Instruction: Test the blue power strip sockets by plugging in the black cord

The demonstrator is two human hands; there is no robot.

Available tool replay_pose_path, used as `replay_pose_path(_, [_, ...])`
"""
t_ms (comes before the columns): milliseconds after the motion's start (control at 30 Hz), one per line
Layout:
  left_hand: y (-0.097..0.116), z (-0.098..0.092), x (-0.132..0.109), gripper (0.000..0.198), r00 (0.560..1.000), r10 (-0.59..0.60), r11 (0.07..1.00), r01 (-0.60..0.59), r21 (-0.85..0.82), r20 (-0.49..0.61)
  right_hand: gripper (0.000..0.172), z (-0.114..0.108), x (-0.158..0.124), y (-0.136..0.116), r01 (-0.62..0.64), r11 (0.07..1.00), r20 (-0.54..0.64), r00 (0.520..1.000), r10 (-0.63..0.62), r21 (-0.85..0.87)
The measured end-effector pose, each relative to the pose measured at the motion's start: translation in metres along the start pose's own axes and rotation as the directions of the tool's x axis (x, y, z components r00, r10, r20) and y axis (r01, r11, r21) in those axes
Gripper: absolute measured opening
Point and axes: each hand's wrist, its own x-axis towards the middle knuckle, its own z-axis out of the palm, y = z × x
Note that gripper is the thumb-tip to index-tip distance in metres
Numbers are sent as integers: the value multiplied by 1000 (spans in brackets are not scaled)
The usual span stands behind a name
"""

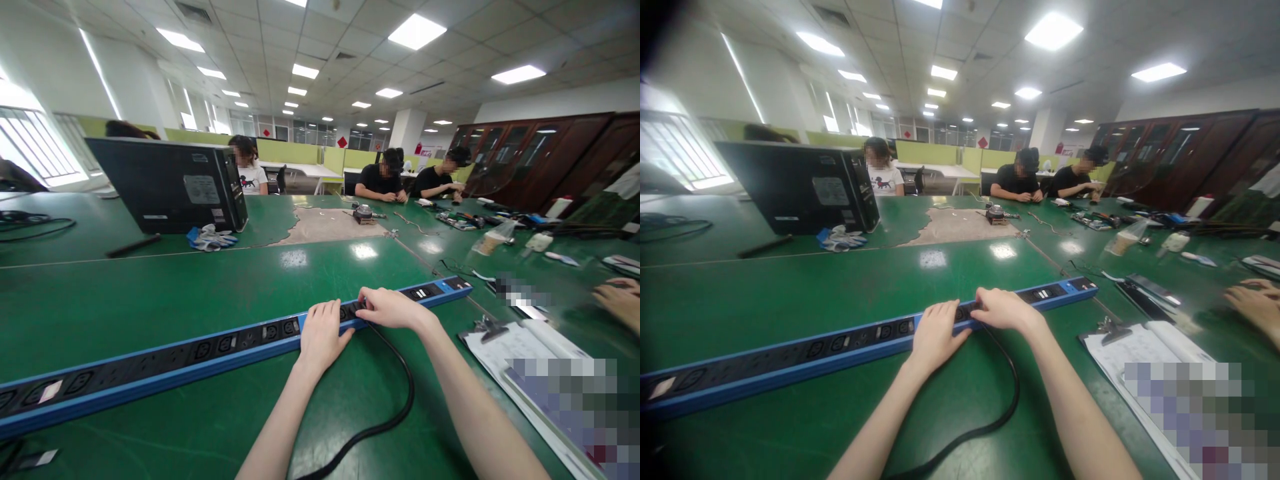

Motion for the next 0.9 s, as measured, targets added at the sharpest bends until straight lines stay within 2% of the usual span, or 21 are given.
replay_pose_path(133, [-1, 2, -1, 61, 1000, -2, 1000, 2, -1, -3, 36, 8, 6, -17, -73, 993, -49, 996, 69, -88])
replay_pose_path(267, [0, 2, -1, 59, 1000, -7, 1000, 7, -7, -13, 43, 12, 9, -25, -173, 970, -75, 984, 163, -172])
replay_pose_path(500, [1, 2, -1, 59, 1000, -11, 1000, 11, -6, -10, 50, 15, 15, -21, -161, 974, -74, 986, 150, -160])
replay_pose_path(633, [0, 1, -1, 59, 1000, -10, 1000, 10, 0, -5, 48, 21, 15, -22, -172, 976, -70, 984, 164, -134])
replay_pose_path(900, [1, -1, 1, 56, 1000, -31, 1000, 31, 3, 3, 45, 36, 7, -26, -189, 975, -144, 975, 171, -119])
